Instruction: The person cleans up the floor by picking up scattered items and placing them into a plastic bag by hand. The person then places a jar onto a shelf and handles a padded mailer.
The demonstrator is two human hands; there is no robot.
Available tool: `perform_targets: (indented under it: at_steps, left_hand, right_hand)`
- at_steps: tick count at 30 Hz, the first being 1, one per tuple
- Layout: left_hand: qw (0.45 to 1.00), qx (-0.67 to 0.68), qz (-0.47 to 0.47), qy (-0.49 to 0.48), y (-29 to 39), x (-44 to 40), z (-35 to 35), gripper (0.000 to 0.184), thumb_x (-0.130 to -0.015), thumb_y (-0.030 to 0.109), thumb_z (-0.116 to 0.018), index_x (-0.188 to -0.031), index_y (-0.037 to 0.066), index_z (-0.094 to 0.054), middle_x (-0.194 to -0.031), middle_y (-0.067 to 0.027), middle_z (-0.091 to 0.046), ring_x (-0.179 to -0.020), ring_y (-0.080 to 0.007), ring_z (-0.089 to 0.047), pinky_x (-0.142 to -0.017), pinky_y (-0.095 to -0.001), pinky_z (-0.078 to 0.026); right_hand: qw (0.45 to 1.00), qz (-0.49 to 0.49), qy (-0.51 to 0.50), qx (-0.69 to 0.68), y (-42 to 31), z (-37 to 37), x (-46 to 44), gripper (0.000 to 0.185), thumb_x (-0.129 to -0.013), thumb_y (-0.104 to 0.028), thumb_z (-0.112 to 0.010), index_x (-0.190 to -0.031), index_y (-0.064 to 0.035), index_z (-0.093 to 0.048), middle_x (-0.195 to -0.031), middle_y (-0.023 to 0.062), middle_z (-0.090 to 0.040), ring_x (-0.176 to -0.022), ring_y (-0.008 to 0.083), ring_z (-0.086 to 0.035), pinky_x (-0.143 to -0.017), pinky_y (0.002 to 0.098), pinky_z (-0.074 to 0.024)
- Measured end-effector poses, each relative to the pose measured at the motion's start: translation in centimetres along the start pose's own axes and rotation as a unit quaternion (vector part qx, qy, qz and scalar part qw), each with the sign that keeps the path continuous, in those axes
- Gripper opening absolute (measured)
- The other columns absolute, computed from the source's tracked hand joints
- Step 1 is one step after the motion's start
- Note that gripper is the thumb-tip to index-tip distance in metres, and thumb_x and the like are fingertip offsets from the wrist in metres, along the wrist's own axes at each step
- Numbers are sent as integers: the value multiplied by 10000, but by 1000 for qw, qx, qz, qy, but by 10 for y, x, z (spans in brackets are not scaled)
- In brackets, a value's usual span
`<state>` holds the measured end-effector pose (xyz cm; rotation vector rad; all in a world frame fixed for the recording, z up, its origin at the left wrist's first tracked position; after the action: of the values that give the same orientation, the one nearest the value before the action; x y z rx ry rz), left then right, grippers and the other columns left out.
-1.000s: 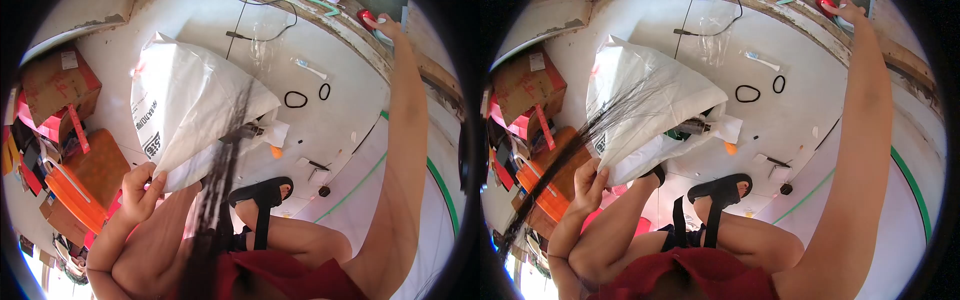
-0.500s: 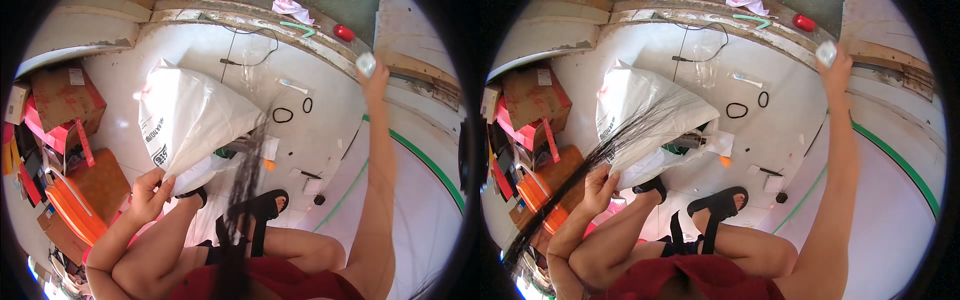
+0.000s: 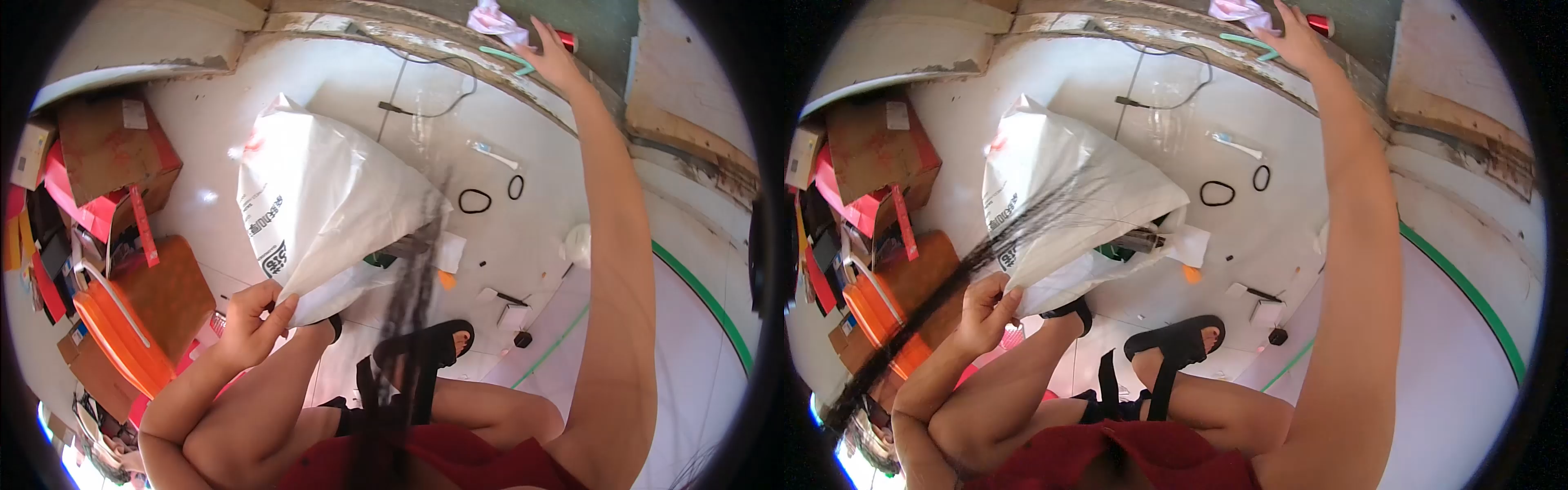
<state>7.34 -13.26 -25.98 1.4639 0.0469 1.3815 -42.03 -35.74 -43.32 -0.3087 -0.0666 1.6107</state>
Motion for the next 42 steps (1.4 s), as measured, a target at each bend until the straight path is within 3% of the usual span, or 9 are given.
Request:
perform_targets:
  at_steps: [5, 9, 21, 31, 33, 36, 38, 40, 42]
  left_hand:
    - [999, 22, 8, 24, -17, 8, 6, 175, -896, 75, -574, -751, -23, -554, -623, -57, -556, -492, -95, -550, -441, -238, -428]
    - [1000, -4, -21, 20, 1, 6, 7, 185, -895, 78, -577, -739, -19, -554, -615, -57, -549, -484, -100, -552, -442, -237, -424]
    - [1000, -6, -13, 8, -12, 10, 7, 211, -903, 104, -574, -729, -14, -557, -616, -65, -546, -499, -108, -556, -459, -251, -417]
    - [999, -28, -20, 11, -7, 10, 8, 219, -905, 108, -573, -722, -11, -553, -604, -57, -536, -486, -109, -546, -455, -252, -405]
    - [999, -25, -20, 10, -2, 8, 9, 220, -906, 113, -574, -724, -9, -552, -586, -50, -529, -484, -104, -541, -455, -253, -400]
    - [998, -25, -50, 9, 8, 7, 6, 226, -912, 123, -568, -731, -10, -545, -596, -50, -537, -492, -100, -549, -450, -246, -408]
    - [998, 54, -2, 32, 2, 7, 7, 229, -922, 131, -557, -744, -14, -542, -631, -54, -552, -502, -101, -559, -447, -239, -422]
    - [997, 53, -33, 39, 15, 6, 6, 230, -930, 131, -546, -751, -14, -538, -654, -55, -560, -513, -102, -567, -450, -232, -436]
    - [997, 39, -49, 42, 27, 5, 7, 229, -930, 128, -544, -751, -13, -538, -653, -54, -560, -516, -99, -565, -453, -231, -437]
  right_hand:
    - [983, -86, -164, -7, -16, -79, -24, 521, -835, -446, -580, -1241, -121, -550, -1141, 191, -587, -1095, 363, -523, -925, 479, -393]
    - [977, -153, -115, -96, -6, -79, -16, 470, -841, -470, -567, -1141, -114, -631, -1162, 186, -590, -1100, 350, -535, -923, 431, -405]
    - [950, -115, -289, 25, 44, -69, -6, 474, -875, -226, -561, -1285, -5, -471, -1188, 246, -559, -1090, 364, -550, -939, 394, -418]
    - [985, -81, -148, 42, 39, -27, -13, 344, -831, -186, -618, -1110, 14, -595, -1001, 248, -631, -925, 381, -614, -830, 400, -460]
    - [987, -113, -47, -108, -21, 29, -10, 277, -821, -216, -649, -991, 2, -637, -822, 148, -668, -737, 280, -626, -709, 366, -470]
    - [876, -12, -368, -311, -165, 56, 62, 187, -815, -207, -668, -907, -46, -646, -698, -8, -566, -656, 73, -495, -616, 276, -440]
    - [686, 114, -538, -476, -270, 77, 130, 254, -763, -95, -644, -1014, -62, -666, -788, 78, -659, -665, 127, -569, -632, 291, -465]
    - [602, 156, -600, -503, -341, 80, 173, 206, -766, -69, -605, -963, -50, -659, -802, 148, -634, -702, 225, -597, -655, 327, -463]
    - [697, 182, -447, -530, -385, 40, 185, 196, -761, -107, -635, -944, -36, -631, -853, 154, -632, -798, 306, -607, -707, 364, -476]
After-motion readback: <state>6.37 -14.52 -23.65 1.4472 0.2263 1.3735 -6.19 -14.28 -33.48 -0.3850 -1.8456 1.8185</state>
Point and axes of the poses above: each hand's wrist, its own x-axis away from the middle knuckle, its own z-axis out of the back of the hand, y = z × x, the point moved 10 cm from there along -x, towards the middle knuckle
